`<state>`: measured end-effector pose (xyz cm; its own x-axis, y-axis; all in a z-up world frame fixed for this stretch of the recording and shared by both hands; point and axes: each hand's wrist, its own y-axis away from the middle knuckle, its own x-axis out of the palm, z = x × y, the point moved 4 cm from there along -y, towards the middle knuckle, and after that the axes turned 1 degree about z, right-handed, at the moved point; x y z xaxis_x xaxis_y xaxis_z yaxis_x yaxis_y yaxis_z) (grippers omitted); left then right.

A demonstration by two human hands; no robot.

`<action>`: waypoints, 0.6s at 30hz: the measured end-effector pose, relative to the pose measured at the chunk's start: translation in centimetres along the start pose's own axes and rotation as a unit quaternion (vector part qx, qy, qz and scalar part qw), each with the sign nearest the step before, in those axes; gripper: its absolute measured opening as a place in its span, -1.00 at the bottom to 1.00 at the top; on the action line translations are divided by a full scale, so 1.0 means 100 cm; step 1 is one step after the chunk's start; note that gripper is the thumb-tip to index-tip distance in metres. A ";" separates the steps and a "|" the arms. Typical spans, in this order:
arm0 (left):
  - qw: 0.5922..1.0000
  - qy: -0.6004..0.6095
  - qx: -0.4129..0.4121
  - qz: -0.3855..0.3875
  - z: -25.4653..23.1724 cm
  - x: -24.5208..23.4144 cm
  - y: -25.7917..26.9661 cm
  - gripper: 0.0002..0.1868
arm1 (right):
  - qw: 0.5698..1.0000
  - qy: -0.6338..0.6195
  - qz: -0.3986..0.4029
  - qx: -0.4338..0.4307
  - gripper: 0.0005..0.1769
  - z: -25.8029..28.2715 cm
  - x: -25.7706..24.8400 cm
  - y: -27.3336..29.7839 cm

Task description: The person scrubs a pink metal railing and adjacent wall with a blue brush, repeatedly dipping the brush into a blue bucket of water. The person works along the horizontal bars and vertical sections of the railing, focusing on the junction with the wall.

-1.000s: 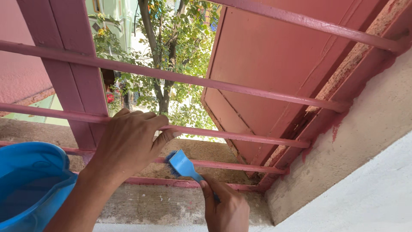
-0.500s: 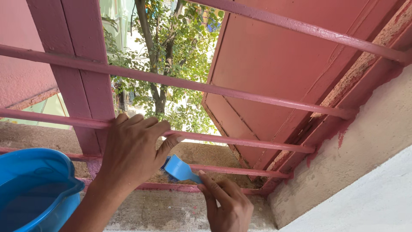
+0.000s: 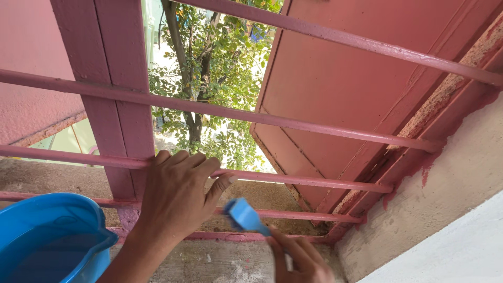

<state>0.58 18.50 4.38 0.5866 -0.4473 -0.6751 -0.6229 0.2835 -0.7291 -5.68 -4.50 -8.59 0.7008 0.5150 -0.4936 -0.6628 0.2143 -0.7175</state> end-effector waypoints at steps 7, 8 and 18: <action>0.999 0.025 -0.011 -0.027 -0.001 -0.004 0.002 -0.65 | 0.982 0.018 0.057 0.180 -0.71 0.006 0.026 0.007; 0.993 0.054 0.018 -0.107 -0.004 -0.005 0.012 -0.70 | 0.977 0.007 0.070 0.200 -0.73 0.005 0.040 0.018; 0.758 0.523 -0.358 0.153 -0.032 0.184 0.181 -0.53 | 0.850 -0.363 0.128 0.360 -0.68 -0.142 0.123 0.127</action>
<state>-1.54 12.67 -20.86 -0.1413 -0.9876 -0.0682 -0.9879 0.1452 -0.0548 -1.69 -7.20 -30.73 0.3343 0.9419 0.0322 -0.9421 0.3349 -0.0164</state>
